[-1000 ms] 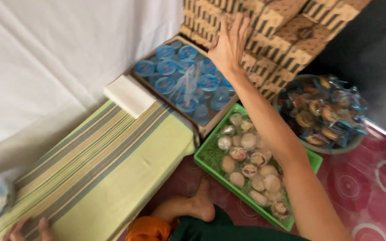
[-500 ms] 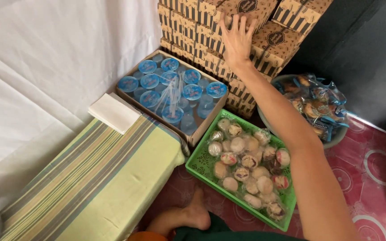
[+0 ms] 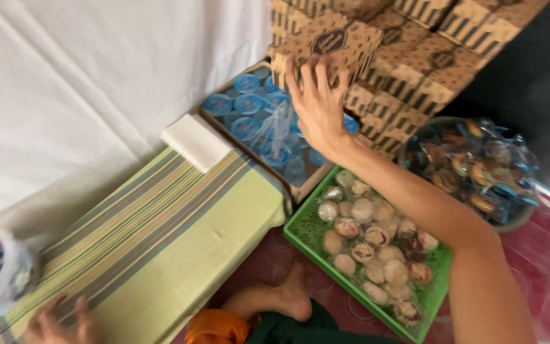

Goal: Manually assembling snack boxes by placing a paper liner, a plastic cup, and various packaged food items into a cardboard container.

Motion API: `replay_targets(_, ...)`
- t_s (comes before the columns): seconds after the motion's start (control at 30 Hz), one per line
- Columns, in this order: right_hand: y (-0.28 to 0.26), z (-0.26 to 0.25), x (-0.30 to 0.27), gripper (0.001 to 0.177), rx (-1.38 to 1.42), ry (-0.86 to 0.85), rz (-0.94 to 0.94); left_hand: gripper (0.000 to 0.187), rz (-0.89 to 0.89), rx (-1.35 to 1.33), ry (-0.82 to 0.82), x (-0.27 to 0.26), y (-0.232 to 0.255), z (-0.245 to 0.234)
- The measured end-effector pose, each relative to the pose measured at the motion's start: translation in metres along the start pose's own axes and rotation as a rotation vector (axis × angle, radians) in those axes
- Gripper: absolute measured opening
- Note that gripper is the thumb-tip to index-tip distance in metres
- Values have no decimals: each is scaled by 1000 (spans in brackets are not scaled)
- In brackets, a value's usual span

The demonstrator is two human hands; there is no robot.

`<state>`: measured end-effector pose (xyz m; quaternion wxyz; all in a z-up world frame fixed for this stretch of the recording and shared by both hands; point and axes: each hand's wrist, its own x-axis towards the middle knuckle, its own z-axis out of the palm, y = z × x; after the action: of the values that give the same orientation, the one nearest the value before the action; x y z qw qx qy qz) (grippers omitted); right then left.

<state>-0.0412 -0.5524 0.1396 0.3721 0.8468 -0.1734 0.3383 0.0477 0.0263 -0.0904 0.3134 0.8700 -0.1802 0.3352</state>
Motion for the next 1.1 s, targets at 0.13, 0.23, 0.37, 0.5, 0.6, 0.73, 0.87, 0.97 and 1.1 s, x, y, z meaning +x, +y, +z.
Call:
replay_targets(0.13, -69, -42, -10, 90, 116, 74, -91, 33, -80, 79, -84, 31, 92, -16)
replay_targets(0.23, -123, -68, -24, 92, 298, 99, -242, 34, -209, -45, -226, 47, 133, -13)
replay_targets(0.37, -199, -101, -41, 71, 528, 209, -375, 39, -124, -97, -278, 50, 140, -20)
replay_targets(0.5, -250, -151, -42, 49, 684, 293, -478, 73, -113, -289, -301, 44, 123, -12)
replay_targets(0.6, -257, -211, -25, 45, 558, 265, -494, 117, -157, -452, -296, 41, 121, -6)
replay_targets(0.73, -327, -205, -33, 29, 653, 277, -470, 123, -284, -562, -320, 42, 125, -19)
replay_targets(0.87, -335, -214, -30, 33, 750, 169, -531, 118, -420, -496, -422, 44, 114, -13)
replay_targets(0.97, -322, -216, -24, 38, 967, 51, -521, 110, -384, -442, -418, 32, 100, -3)
replay_targets(1.1, -295, -191, -20, 23, 1378, 74, -297, 94, -224, -380, -364, 45, 125, -23)
